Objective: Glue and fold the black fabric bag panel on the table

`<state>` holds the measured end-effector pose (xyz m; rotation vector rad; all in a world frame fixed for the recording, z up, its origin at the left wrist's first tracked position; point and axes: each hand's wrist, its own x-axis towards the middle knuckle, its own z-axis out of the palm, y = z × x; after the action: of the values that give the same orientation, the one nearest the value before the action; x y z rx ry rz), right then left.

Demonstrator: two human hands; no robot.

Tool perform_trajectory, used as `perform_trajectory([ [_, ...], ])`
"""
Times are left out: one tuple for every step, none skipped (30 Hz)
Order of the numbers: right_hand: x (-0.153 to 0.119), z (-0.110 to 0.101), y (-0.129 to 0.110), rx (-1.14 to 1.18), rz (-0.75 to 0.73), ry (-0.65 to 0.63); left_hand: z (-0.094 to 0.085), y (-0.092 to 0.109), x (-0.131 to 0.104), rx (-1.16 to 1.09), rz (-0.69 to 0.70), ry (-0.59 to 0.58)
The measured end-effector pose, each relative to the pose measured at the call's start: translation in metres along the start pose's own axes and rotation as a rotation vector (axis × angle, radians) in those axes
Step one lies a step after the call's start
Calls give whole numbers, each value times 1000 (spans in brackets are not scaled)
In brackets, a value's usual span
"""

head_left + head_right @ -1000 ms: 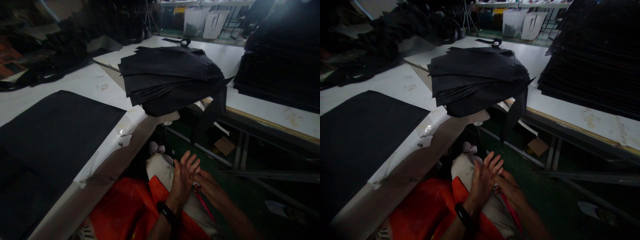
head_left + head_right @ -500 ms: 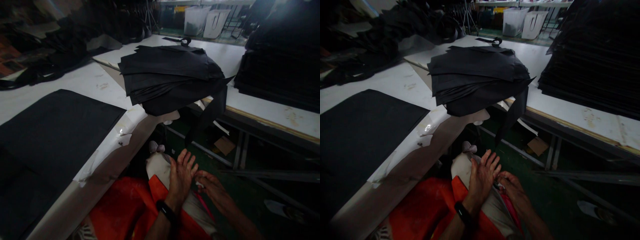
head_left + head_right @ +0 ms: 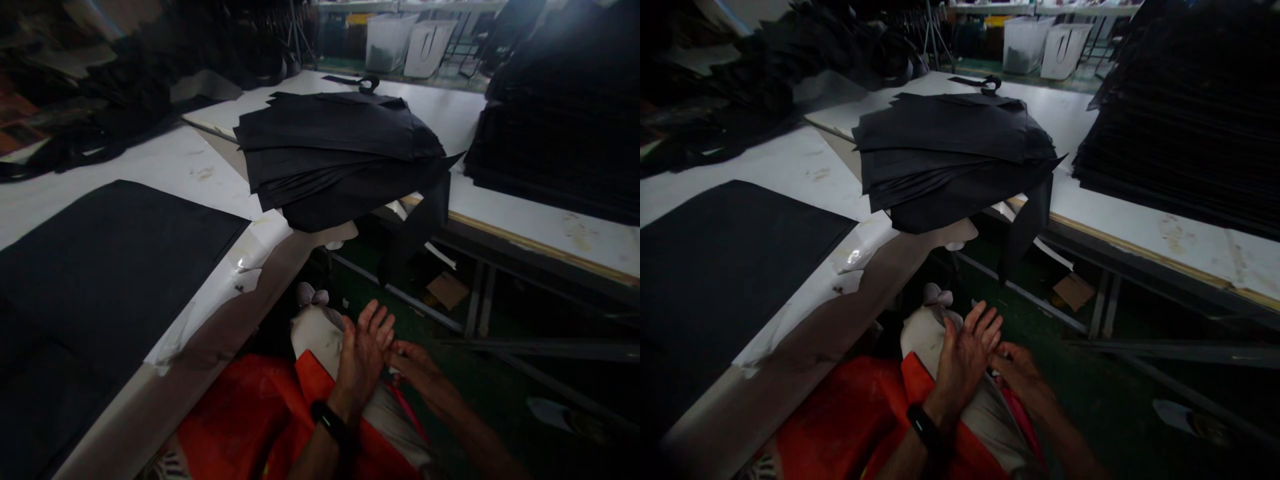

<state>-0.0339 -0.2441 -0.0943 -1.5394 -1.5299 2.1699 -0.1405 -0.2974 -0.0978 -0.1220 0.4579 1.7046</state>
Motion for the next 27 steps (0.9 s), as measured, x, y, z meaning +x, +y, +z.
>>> perform_trajectory([
  [1,-1,1,-16,-8,4,0,0,0,-4,-3,3],
  [3,-2,3,-31,-18,13,0,1,0,-15,-5,9],
  [5,-3,5,-48,-29,23,0,1,0,-35,-5,17],
  [6,-5,9,-65,-40,37,0,2,0,-61,-1,28],
  [8,-6,12,-81,-50,53,1,3,0,-90,5,42],
  [9,-8,15,-95,-62,73,1,3,0,-119,13,58],
  [10,-10,18,-107,-76,96,1,4,0,-142,18,73],
  [10,-12,20,-116,-93,121,1,5,1,-159,22,85],
  [9,-14,21,-123,-114,148,1,5,1,-172,24,92],
  [7,-15,21,-132,-138,173,1,6,1,-180,24,98],
  [4,-16,19,-144,-164,193,2,6,1,-186,24,104],
  [1,-15,17,-159,-192,208,2,6,1,-189,25,112],
  [-3,-15,13,-182,-228,211,2,6,2,-189,26,122],
  [-7,-13,9,-211,-271,202,3,6,2,-187,28,133],
  [-10,-11,4,-241,-319,179,3,7,2,-182,30,145],
  [-14,-9,1,-276,-370,147,4,7,2,-176,32,154],
  [-16,-6,-2,-316,-421,110,4,7,1,-170,34,160],
  [-18,-4,-4,-357,-468,76,5,7,1,-165,35,165],
  [-19,-2,-4,-394,-504,57,5,8,1,-163,36,166],
  [-20,-1,-4,-422,-528,53,5,8,0,-166,35,164],
  [-20,0,-2,-441,-542,61,5,8,0,-172,32,162],
  [-20,1,0,-451,-542,71,5,8,0,-181,31,159],
  [-19,0,2,-452,-528,78,4,8,0,-191,33,157],
  [-18,0,5,-451,-507,81,4,8,0,-202,37,156],
  [-18,-2,7,-453,-482,82,4,9,0,-210,40,158],
  [-17,-3,10,-455,-453,91,4,9,0,-216,44,159],
  [-16,-5,13,-455,-424,111,4,9,0,-222,46,158],
])
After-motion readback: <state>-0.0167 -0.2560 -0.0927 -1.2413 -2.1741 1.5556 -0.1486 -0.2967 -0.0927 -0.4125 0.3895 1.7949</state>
